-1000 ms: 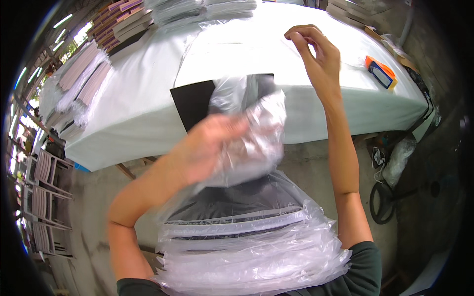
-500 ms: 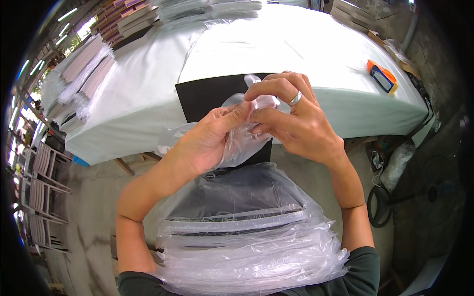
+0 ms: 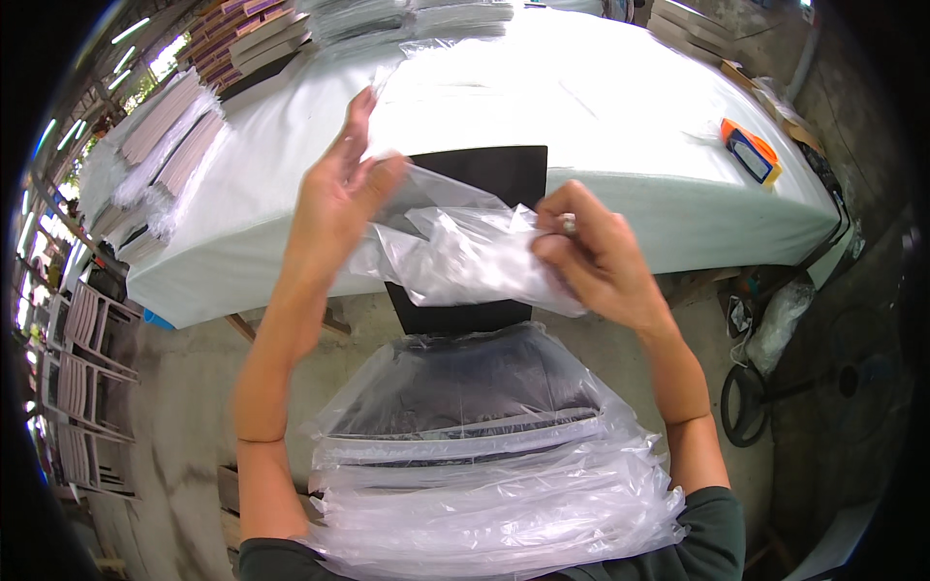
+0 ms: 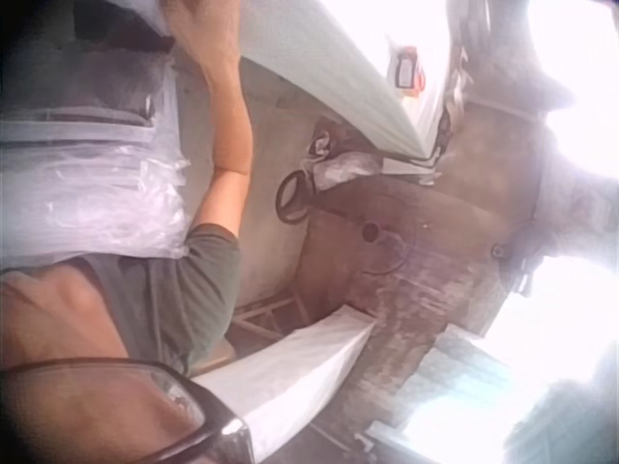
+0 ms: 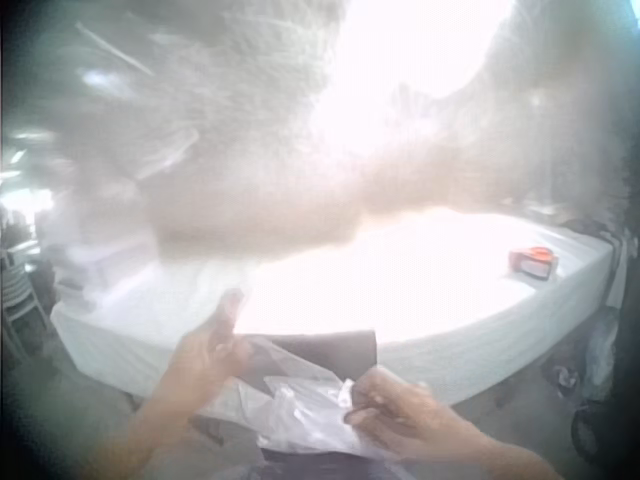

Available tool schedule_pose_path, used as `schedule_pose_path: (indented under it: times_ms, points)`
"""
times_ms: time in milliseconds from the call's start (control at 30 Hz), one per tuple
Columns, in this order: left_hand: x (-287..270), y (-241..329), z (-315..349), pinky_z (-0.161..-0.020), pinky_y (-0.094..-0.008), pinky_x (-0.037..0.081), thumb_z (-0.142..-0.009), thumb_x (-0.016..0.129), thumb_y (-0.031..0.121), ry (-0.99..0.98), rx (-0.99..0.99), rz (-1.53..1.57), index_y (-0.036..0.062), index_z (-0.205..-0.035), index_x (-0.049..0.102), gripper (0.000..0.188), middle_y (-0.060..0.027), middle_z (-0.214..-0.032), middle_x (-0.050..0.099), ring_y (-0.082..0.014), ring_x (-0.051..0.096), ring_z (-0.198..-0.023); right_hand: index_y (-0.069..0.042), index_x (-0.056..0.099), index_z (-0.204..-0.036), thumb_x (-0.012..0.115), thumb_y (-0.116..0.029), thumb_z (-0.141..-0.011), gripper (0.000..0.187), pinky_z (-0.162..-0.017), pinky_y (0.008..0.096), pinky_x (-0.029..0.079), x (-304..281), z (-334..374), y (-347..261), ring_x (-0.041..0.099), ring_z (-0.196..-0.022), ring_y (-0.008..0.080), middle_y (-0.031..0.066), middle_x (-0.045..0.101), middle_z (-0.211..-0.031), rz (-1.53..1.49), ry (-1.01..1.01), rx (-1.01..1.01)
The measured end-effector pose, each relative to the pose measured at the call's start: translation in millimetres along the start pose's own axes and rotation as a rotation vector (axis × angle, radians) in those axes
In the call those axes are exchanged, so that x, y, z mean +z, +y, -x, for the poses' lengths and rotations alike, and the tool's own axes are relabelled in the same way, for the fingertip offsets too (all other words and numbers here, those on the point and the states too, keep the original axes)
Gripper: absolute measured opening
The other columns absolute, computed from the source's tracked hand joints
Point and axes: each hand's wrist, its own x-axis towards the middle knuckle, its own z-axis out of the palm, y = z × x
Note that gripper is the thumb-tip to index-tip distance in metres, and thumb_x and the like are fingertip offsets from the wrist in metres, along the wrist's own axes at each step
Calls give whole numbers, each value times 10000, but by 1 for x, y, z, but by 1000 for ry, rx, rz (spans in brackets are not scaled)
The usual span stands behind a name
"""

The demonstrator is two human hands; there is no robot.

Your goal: The person wraps individual black books in clear plastic film and stacks them on a table.

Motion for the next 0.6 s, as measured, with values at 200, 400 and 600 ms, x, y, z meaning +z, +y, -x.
schedule_pose_path:
  times_ms: [200,400,600]
  points:
    - [12,28,34,-892,-357,426,-855,583,383,-736,-240,272,43,-1179,527,473,-133,-1119,597,-230,585,-978,-18,461,-861,595,-158,-865,194,-474,239,350,10,-26,-5,417,-534,44,-25,473,-598,-288,183,34]
    - [-14,-23,66,-874,-372,444,-879,541,368,-267,-293,1439,18,-1201,493,478,-151,-1158,546,-258,589,-978,-35,583,-1021,630,-251,-850,279,-683,272,448,-1,5,74,538,-770,108,34,599,-822,-230,-784,219]
    - [-19,-54,84,-866,-403,458,-871,537,382,69,-255,1553,0,-1214,472,517,-175,-1226,482,-279,584,-996,37,446,-1174,481,-290,-913,420,-813,360,483,18,22,113,564,-932,210,132,563,-1081,-1082,-199,495]
